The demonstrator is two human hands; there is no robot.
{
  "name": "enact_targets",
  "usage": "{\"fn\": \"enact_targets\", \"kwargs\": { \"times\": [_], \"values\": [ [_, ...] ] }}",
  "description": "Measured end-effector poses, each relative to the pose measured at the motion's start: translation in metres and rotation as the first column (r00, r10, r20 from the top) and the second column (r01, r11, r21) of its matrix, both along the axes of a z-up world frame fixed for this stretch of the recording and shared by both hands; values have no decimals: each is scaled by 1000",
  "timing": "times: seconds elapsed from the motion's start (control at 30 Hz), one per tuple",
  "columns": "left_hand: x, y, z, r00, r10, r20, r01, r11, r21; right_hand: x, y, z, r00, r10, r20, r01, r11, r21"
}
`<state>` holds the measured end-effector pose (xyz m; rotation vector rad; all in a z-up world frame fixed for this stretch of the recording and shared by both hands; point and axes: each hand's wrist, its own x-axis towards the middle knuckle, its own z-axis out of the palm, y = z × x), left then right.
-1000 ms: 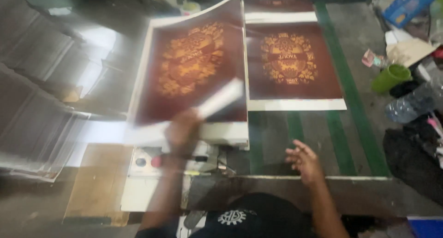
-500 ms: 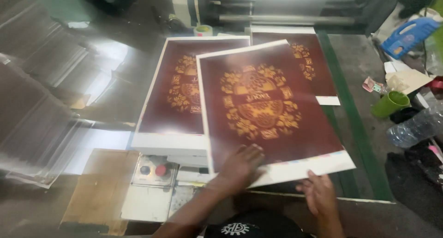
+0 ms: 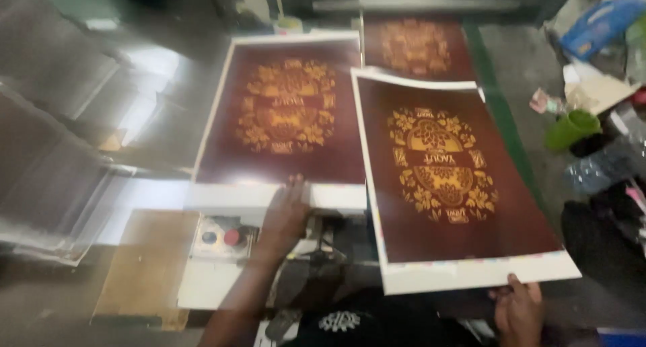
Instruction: Inspecting printed paper sheets and placing them onto a conveyor belt for processing.
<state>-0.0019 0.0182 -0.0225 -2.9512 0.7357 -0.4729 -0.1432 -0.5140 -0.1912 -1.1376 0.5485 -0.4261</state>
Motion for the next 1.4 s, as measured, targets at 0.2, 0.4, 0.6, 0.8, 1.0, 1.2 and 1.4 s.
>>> {"fn": "enact_targets", "kwargs": {
  "times": [0.2, 0.4, 0.6, 0.8, 1.0, 1.2, 1.4],
  "values": [
    [10, 28, 10, 985, -165, 47, 171, 953, -251, -14, -29, -38, 999, -7, 41, 9, 1000, -27],
    [5, 12, 37, 999, 25, -30, -34, 942, -335, 14, 15, 16, 995, 54, -85, -62, 994, -91],
    [-5, 6, 33, 990, -139, 33, 143, 945, -295, 105, 16, 12, 989, 106, -108, -120, 984, -129],
    [-7, 14, 40, 970, -229, 77, 241, 911, -335, 226, -9, -1, 962, 263, -66, -266, 964, -33],
    [2, 23, 46, 960, 67, 273, 87, 853, -515, 208, 35, 45, 925, 241, -293, -251, 968, 5],
    [-8, -40, 66, 854, -113, 509, 411, 746, -524, 136, 103, 53, 848, 472, -240, -484, 875, 10],
    [-30, -145, 29, 886, -352, 302, 463, 704, -538, 95, 175, 122, 637, 759, 135, -760, 648, -60]
  ]
}}
